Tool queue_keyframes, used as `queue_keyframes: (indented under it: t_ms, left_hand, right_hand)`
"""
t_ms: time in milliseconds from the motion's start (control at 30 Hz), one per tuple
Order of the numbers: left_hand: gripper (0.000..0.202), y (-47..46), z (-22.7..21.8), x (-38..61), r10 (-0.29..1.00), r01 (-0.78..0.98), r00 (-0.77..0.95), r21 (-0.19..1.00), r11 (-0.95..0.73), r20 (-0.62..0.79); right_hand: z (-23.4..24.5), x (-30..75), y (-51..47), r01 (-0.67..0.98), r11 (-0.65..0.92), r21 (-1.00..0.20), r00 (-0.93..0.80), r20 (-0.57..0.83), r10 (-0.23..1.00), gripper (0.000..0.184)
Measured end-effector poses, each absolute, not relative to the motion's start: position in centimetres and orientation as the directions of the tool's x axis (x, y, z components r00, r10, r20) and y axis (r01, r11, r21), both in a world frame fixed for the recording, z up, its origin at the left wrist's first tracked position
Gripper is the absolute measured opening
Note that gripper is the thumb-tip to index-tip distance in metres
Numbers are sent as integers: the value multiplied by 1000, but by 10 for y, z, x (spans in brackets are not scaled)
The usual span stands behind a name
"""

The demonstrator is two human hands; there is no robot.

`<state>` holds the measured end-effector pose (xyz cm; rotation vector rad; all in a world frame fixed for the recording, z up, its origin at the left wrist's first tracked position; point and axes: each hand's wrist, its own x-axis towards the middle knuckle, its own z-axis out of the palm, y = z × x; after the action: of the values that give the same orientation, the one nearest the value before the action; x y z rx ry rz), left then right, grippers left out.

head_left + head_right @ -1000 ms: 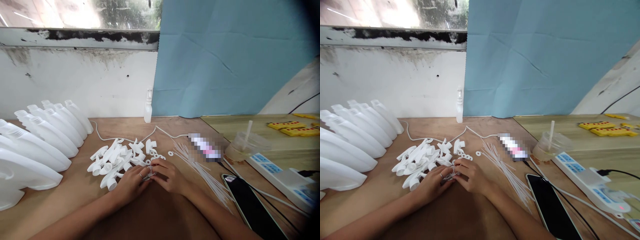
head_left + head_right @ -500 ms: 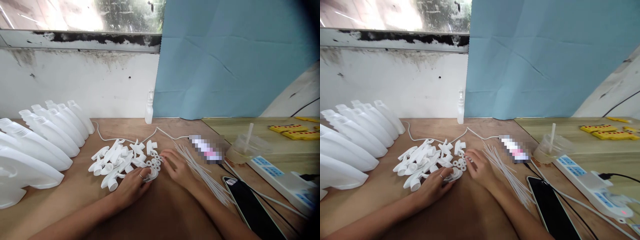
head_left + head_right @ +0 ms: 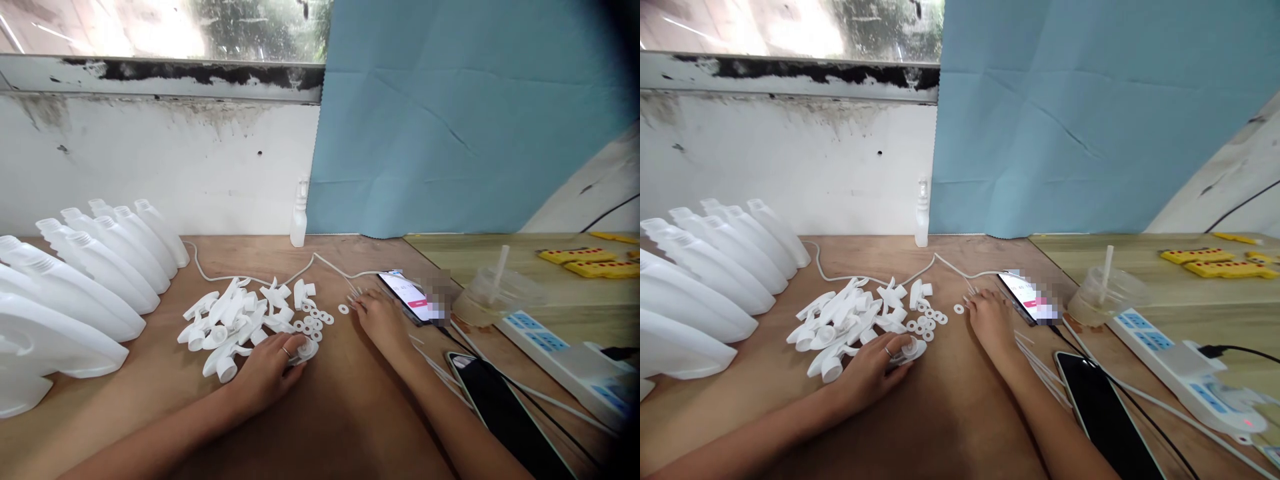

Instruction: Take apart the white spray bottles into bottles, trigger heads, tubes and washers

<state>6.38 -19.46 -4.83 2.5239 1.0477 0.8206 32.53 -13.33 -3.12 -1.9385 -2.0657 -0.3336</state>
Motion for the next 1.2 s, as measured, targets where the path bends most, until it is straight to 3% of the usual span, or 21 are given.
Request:
queue_keyframes:
  t_ms: [233,333,400,467,567,667,833,1000,1200]
  left_hand:
    - [31,-196,-48,64,716,558,587,451,-696,378]
    - [36,-197,-49,63,723,565,581,454,-689,374]
    - [42,-197,-49,63,732,571,574,461,-679,367]
    - [45,-197,-49,63,739,573,572,471,-671,356]
    - [44,-197,-47,64,740,568,577,481,-668,346]
    - [43,-196,-46,64,742,567,579,486,-665,338]
    - [43,-196,-48,64,741,568,580,485,-665,338]
    - [44,-196,-48,64,738,570,578,475,-670,347]
    - [49,-195,-48,64,732,553,575,486,-676,365]
  right_hand:
    - [-25,336,-130,963,201,-178,-57,597,800,24]
    - [-18,335,-130,860,270,-432,102,665,740,21]
    - [-11,332,-132,630,353,-692,248,610,753,22]
    - [-3,331,-134,276,419,-865,324,494,807,19]
    - [4,331,-134,-219,352,-910,243,299,923,13]
    - [3,331,-132,-457,204,-866,115,170,979,20]
    - [-7,315,-135,-391,119,-913,2,129,992,34]
    - [-20,292,-146,-188,149,-971,9,150,989,25]
    - [-26,265,-166,50,174,-983,-221,159,962,22]
